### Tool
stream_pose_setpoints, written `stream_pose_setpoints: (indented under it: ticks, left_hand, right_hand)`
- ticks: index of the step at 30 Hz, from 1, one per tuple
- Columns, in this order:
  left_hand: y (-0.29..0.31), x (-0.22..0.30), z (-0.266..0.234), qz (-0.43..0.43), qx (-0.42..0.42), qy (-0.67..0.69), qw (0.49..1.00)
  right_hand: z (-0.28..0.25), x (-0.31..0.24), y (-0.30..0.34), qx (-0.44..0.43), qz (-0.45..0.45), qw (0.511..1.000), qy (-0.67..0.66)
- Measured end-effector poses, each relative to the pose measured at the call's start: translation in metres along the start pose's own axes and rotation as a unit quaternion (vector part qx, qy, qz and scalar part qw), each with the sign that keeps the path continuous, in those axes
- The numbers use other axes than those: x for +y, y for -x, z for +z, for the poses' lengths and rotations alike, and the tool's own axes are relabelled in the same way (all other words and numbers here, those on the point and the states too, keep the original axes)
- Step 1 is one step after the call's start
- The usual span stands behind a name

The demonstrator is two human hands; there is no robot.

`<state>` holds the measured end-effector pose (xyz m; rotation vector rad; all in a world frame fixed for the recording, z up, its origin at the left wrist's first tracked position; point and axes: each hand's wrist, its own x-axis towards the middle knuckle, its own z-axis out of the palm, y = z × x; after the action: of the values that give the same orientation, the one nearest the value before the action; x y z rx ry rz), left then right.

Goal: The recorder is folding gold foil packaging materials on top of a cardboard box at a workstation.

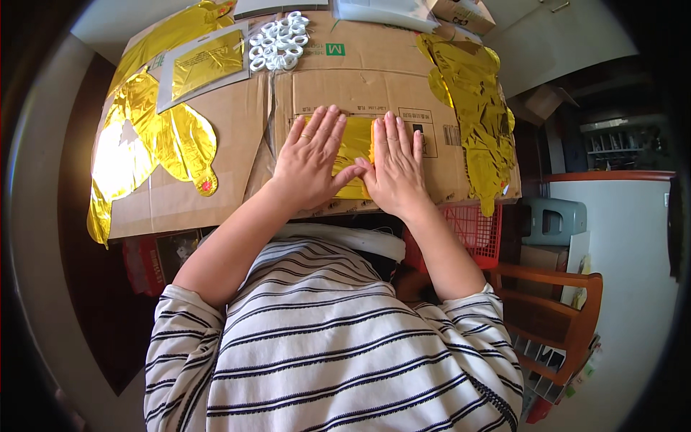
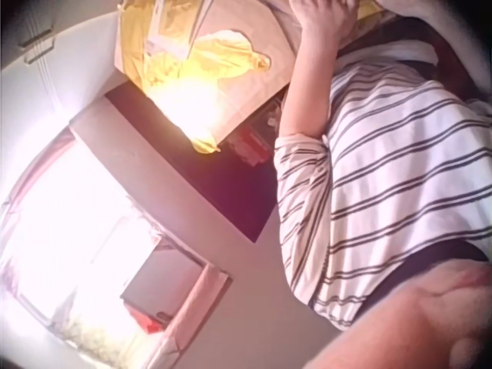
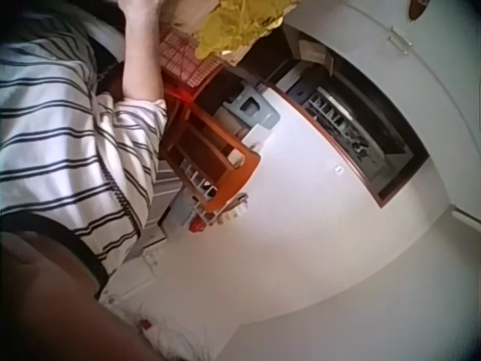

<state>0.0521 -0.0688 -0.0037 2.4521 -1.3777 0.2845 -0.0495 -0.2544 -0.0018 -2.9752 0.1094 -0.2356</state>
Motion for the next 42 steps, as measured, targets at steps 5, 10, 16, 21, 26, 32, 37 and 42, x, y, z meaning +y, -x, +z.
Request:
stream_pose_setpoints:
  ticks: [5, 10, 16, 21, 26, 32, 37, 42]
  left_hand:
    - [0.003, -0.004, -0.002, -0.014, -0.008, -0.016, 1.000]
    - [0.005, -0.002, -0.001, -0.017, -0.011, -0.024, 1.000]
    - [0.005, -0.003, -0.003, -0.026, -0.042, -0.025, 0.998]
    - [0.005, -0.002, -0.004, -0.035, -0.048, -0.023, 0.998]
    - [0.005, -0.002, -0.004, -0.038, -0.034, -0.007, 0.999]
    - [0.006, -0.002, -0.004, -0.049, -0.031, -0.003, 0.998]
    - [0.006, -0.002, -0.005, -0.047, -0.035, -0.002, 0.998]
    - [0.005, -0.001, -0.006, -0.053, -0.043, -0.016, 0.998]
  right_hand:
    - [-0.003, 0.000, -0.002, 0.001, 0.007, 1.000, 0.007]
    - [-0.009, 0.010, 0.008, -0.004, 0.028, 1.000, 0.008]
    - [-0.037, 0.035, 0.051, 0.046, 0.058, 0.997, -0.024]
    - [-0.046, 0.027, 0.065, 0.077, 0.084, 0.988, -0.102]
    - [-0.047, 0.005, 0.043, 0.131, 0.080, 0.973, -0.173]
    - [-0.049, -0.005, 0.040, 0.073, 0.220, 0.941, -0.247]
    - [-0.040, 0.022, 0.020, 0.010, 0.311, 0.823, -0.475]
    - [-0.061, 0.044, -0.011, -0.141, 0.333, 0.770, -0.527]
